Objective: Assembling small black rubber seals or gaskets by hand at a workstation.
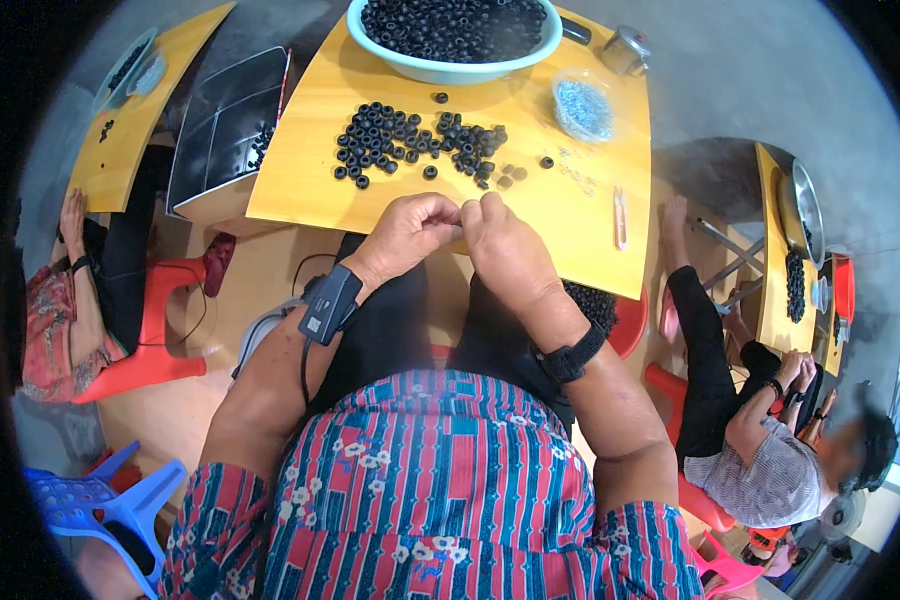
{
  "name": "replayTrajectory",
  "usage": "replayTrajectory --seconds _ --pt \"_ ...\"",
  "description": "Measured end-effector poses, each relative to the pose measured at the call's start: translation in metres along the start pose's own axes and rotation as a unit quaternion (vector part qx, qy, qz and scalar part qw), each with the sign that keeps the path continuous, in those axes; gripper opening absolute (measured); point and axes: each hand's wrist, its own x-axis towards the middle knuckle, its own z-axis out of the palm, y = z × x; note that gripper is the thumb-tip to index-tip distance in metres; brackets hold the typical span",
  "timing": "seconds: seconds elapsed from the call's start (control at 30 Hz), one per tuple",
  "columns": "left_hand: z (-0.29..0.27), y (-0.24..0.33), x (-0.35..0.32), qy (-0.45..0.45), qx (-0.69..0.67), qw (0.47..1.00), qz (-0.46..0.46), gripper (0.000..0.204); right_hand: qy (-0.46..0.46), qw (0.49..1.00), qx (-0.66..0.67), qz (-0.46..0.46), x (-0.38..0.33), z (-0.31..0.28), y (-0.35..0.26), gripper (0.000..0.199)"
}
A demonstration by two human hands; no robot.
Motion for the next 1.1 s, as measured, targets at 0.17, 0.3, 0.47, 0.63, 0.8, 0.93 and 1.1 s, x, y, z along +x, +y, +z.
replayTrajectory --seconds 0.17,0.3,0.47,0.63,0.8,0.93,1.1 --pt "0.0 0.002 0.002 0.0 0.023 1.0 0.003 0.013 0.004 0.998 0.07 -0.005 0.002 0.004 0.009 0.016" --pt "0.002 -0.002 0.002 0.002 -0.011 1.0 0.019 0.012 0.036 0.992 0.118 -0.005 0.002 0.007 0.016 0.014" --pt "-0.001 -0.001 -0.002 0.002 0.012 1.0 -0.015 0.014 0.015 0.992 0.121 -0.013 0.009 0.001 0.008 0.01" --pt "-0.002 0.0 0.002 -0.01 -0.012 1.0 -0.022 0.015 0.051 0.98 0.192 0.007 0.013 -0.006 0.007 0.009" --pt "-0.005 -0.005 0.003 -0.009 -0.019 0.999 -0.029 0.014 0.065 0.985 0.156 -0.027 0.008 -0.001 -0.002 0.026" --pt "-0.004 -0.01 0.005 -0.013 -0.011 1.0 -0.006 0.013 0.084 0.993 0.077 0.009 -0.005 0.002 -0.018 0.043" --pt "0.001 -0.014 0.007 -0.011 -0.068 0.998 0.015 0.014 0.129 0.979 0.152 0.029 -0.016 0.01 -0.012 0.043"
